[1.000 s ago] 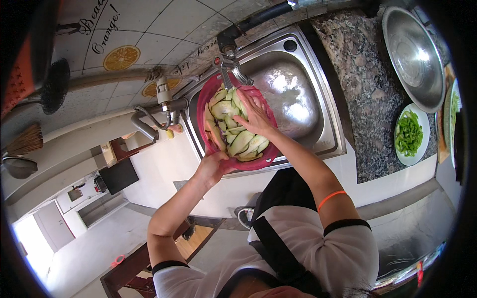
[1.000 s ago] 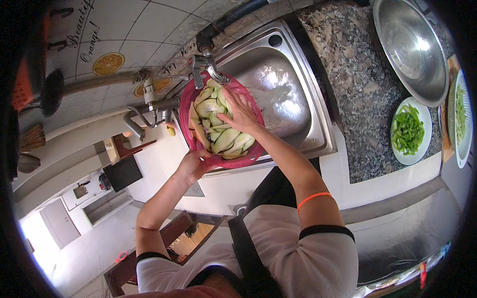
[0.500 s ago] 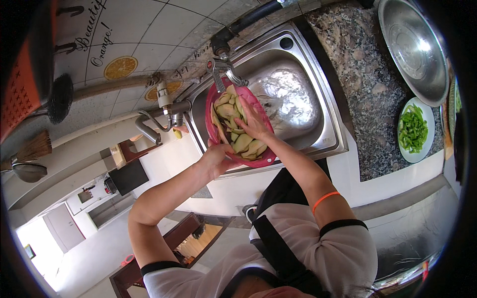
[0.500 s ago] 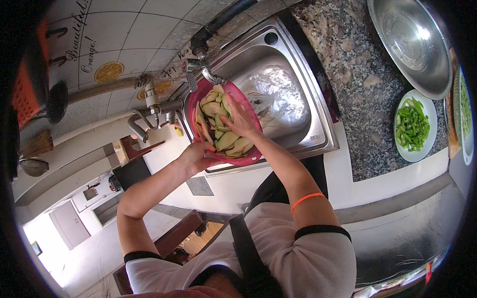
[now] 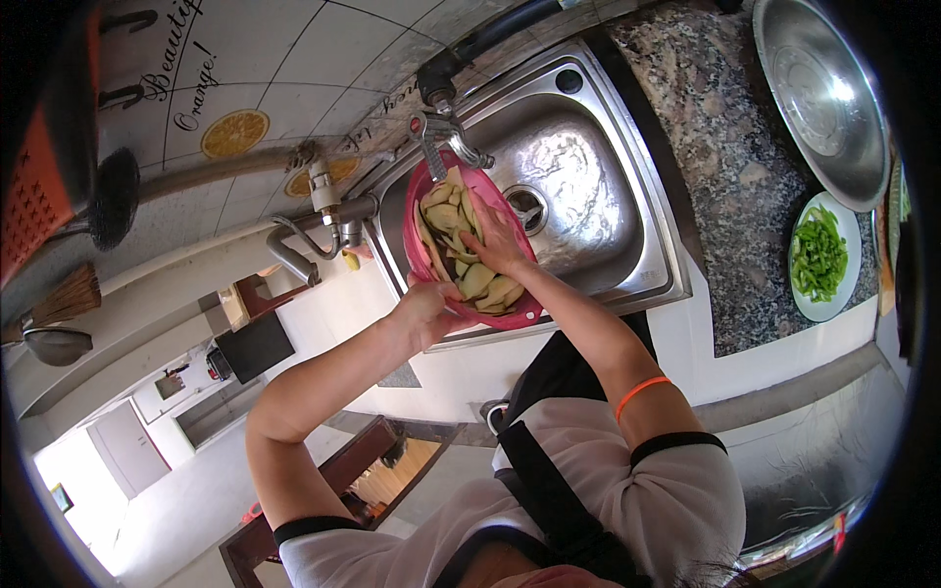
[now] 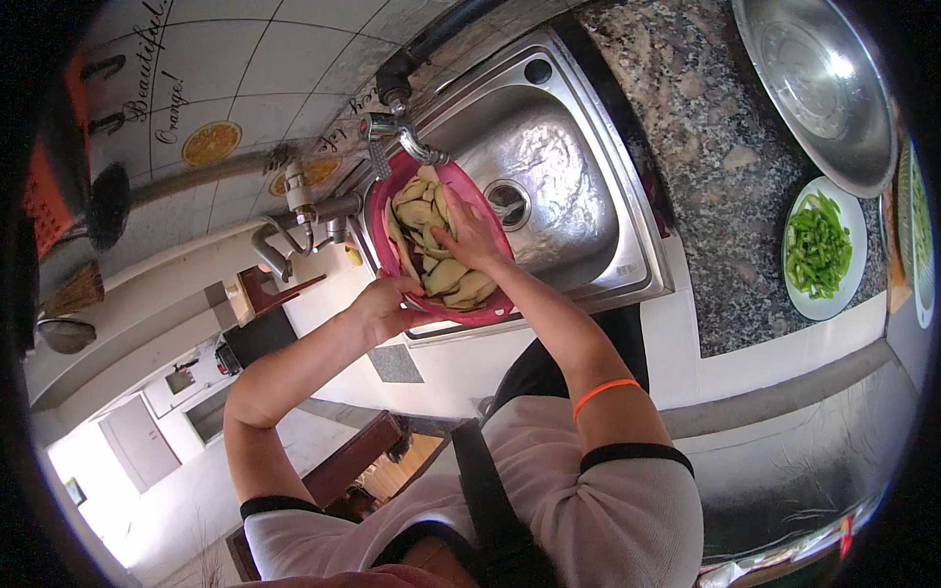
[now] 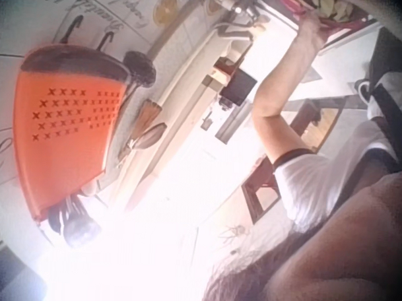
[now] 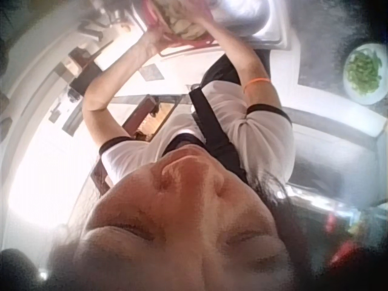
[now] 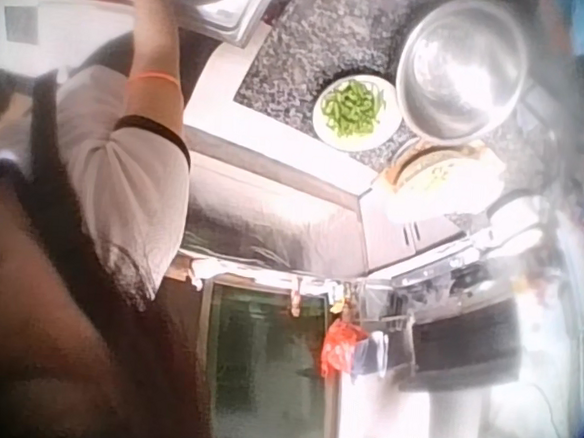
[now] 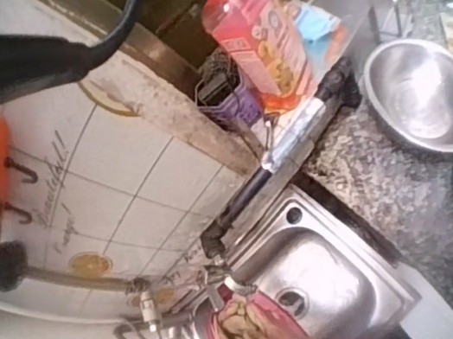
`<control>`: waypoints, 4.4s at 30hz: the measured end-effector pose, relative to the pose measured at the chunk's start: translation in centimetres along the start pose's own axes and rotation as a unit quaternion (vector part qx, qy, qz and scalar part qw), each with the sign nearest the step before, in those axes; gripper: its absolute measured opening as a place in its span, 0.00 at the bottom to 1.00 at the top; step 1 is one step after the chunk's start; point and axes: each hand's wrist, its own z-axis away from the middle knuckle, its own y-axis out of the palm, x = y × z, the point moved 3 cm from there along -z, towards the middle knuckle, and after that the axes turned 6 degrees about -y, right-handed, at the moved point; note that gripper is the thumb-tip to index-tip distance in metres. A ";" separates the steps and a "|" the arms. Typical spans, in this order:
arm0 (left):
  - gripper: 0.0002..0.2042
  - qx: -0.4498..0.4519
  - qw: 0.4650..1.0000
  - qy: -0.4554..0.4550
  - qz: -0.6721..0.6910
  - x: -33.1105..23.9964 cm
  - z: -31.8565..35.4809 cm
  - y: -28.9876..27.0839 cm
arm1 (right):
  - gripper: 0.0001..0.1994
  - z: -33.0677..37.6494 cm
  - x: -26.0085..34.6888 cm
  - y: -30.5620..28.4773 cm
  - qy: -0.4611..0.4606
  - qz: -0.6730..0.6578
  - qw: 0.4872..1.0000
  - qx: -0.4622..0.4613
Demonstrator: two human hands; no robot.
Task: The person washes sliced eggplant in a pink colander under running water, then transfers the eggplant into a white colander. They also move green beans from a white colander into a metal bowl.
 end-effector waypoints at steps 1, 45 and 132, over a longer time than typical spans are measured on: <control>0.20 0.001 1.000 0.004 -0.007 -0.1 0.3 0.1 | 0.36 0.0 0.0 0.1 0.000 -0.003 1.000 0.000; 0.23 0.260 0.952 -0.010 0.164 6.3 -4.5 -7.4 | 0.32 -1.9 5.4 -5.1 0.071 0.033 0.990 0.118; 0.20 0.279 0.913 0.061 0.292 10.7 -12.8 -7.8 | 0.33 8.4 11.6 -12.8 0.329 -0.234 0.914 -0.048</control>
